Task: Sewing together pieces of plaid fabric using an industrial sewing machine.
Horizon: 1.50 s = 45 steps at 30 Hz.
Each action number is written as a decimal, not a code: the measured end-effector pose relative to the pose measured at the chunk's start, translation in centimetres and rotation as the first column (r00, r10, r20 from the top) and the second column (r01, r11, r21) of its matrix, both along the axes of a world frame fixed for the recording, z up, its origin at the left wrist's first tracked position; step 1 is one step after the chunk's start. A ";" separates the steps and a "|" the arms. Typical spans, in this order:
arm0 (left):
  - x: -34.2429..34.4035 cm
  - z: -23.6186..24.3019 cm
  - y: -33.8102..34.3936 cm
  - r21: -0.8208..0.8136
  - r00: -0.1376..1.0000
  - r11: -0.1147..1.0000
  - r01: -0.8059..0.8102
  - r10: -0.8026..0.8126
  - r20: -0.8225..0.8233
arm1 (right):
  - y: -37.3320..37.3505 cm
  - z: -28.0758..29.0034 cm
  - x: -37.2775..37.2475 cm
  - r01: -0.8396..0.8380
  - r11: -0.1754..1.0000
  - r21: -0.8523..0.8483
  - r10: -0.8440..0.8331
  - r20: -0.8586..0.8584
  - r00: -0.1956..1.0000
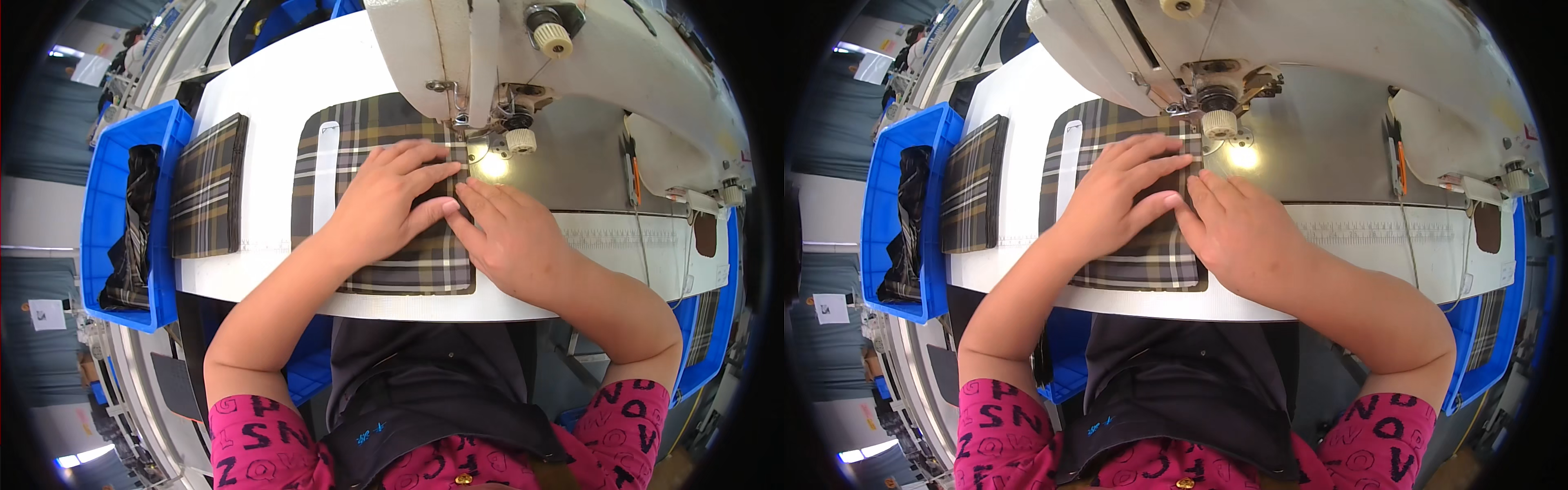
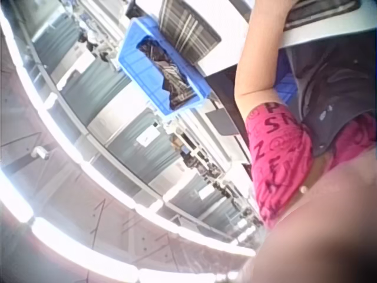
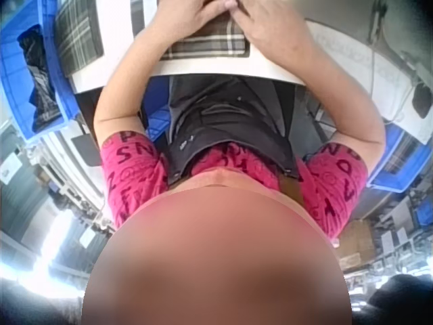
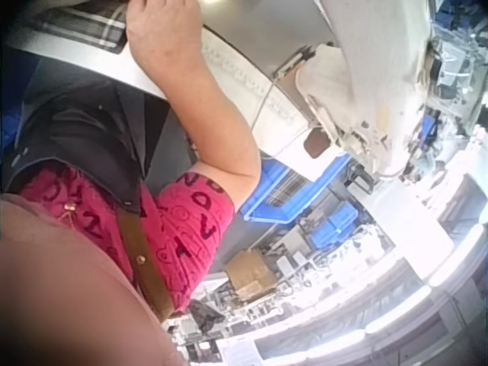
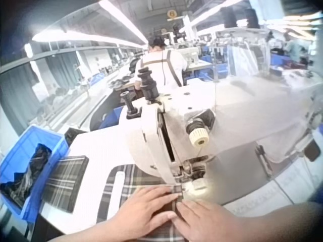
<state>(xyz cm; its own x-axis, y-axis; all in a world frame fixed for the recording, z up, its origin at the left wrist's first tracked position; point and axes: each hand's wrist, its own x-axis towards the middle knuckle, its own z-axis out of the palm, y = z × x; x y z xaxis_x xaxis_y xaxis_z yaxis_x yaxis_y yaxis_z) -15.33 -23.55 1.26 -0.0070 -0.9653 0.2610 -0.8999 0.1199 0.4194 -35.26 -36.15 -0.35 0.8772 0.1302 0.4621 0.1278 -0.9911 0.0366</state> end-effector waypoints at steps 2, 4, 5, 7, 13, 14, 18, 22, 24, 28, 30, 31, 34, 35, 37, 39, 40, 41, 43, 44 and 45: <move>-1.7 1.1 1.9 0.066 0.985 0.998 0.005 0.006 -0.172 | -0.2 -0.2 -0.1 -0.007 0.997 0.078 0.004 0.030 1.000; -4.1 2.3 4.1 0.058 0.996 0.998 -0.013 0.017 -0.083 | -0.3 -0.2 -0.1 -0.003 0.996 0.087 0.000 0.043 0.999; -5.2 2.5 4.9 0.057 0.999 0.998 -0.025 0.027 -0.025 | -0.3 -0.1 -0.1 -0.005 0.996 0.094 0.000 0.053 0.999; -6.1 2.0 5.7 -0.010 0.996 0.997 -0.074 0.075 0.046 | -0.1 0.2 0.0 0.012 0.991 0.130 -0.024 0.092 0.996; -5.5 1.2 5.8 -0.388 0.968 0.890 -0.237 0.248 -0.024 | 0.7 2.9 -1.8 0.011 0.997 0.073 -0.013 0.021 1.000; -5.8 1.0 5.8 -0.355 0.976 0.917 -0.183 0.214 0.049 | 0.8 2.8 -2.1 -0.086 0.995 0.059 0.087 -0.018 0.996; -7.3 -1.3 6.3 -0.161 0.997 0.983 -0.083 0.080 -0.022 | 2.6 1.4 -3.4 -0.246 0.967 -0.062 0.229 -0.204 0.952; -7.5 -2.5 7.5 -0.224 0.996 0.971 -0.087 0.090 0.004 | 3.5 1.4 -4.0 -0.270 0.959 -0.082 0.242 -0.253 0.937; -7.6 -2.6 7.6 -0.215 0.996 0.973 -0.083 0.086 0.005 | 3.7 1.3 -4.2 -0.289 0.954 -0.085 0.267 -0.203 0.942; -7.4 -2.8 7.9 -0.238 0.996 0.969 -0.067 0.080 0.044 | 4.2 0.8 -4.5 -0.305 0.939 -0.157 0.276 -0.183 0.944; -7.5 -2.8 8.0 -0.238 0.996 0.969 -0.064 0.078 0.052 | 4.3 0.7 -4.5 -0.327 0.933 -0.148 0.299 -0.186 0.936; -7.6 -2.7 8.0 -0.235 0.996 0.970 -0.056 0.070 0.051 | 4.4 0.7 -4.5 -0.331 0.932 -0.145 0.303 -0.189 0.934; -7.8 -2.8 7.9 -0.239 0.997 0.970 -0.053 0.065 0.044 | 4.5 0.8 -4.6 -0.341 0.931 -0.129 0.308 -0.221 0.925; -7.8 -2.8 7.9 -0.246 0.997 0.968 -0.051 0.063 0.040 | 4.5 0.8 -4.6 -0.340 0.929 -0.143 0.305 -0.221 0.926; -7.8 -2.9 7.9 -0.241 0.997 0.969 -0.054 0.064 0.036 | 4.5 0.8 -4.7 -0.342 0.927 -0.157 0.303 -0.224 0.926; -7.8 -2.8 7.9 -0.237 0.997 0.970 -0.054 0.064 0.033 | 4.5 0.8 -4.8 -0.337 0.933 -0.124 0.304 -0.223 0.926; -7.8 -2.8 7.9 -0.232 0.998 0.971 -0.047 0.056 0.030 | 4.3 0.9 -4.8 -0.338 0.933 -0.123 0.305 -0.225 0.925; -7.8 -2.8 7.9 -0.229 0.999 0.973 -0.040 0.047 0.028 | 4.0 1.2 -4.8 -0.355 0.934 -0.034 0.336 -0.250 0.908; -7.8 -2.8 7.9 -0.235 0.999 0.972 -0.027 0.036 0.033 | 3.0 2.3 -4.7 -0.367 0.929 0.054 0.367 -0.273 0.889; -7.7 -2.8 7.9 -0.238 0.999 0.971 -0.016 0.026 0.041 | 2.3 3.1 -4.5 -0.328 0.937 0.117 0.349 -0.283 0.894; -7.7 -2.8 8.0 -0.235 0.999 0.972 -0.016 0.027 0.042 | 1.7 3.7 -4.3 -0.288 0.940 0.182 0.331 -0.292 0.897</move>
<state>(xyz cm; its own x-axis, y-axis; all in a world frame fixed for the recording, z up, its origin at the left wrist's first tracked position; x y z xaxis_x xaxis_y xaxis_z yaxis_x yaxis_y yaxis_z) -23.04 -15.57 -1.53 -0.0037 -0.8770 0.4804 -0.9204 0.1908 0.3413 -39.58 -34.44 3.32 0.9044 0.3763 0.2011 0.4122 -0.8924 -0.1835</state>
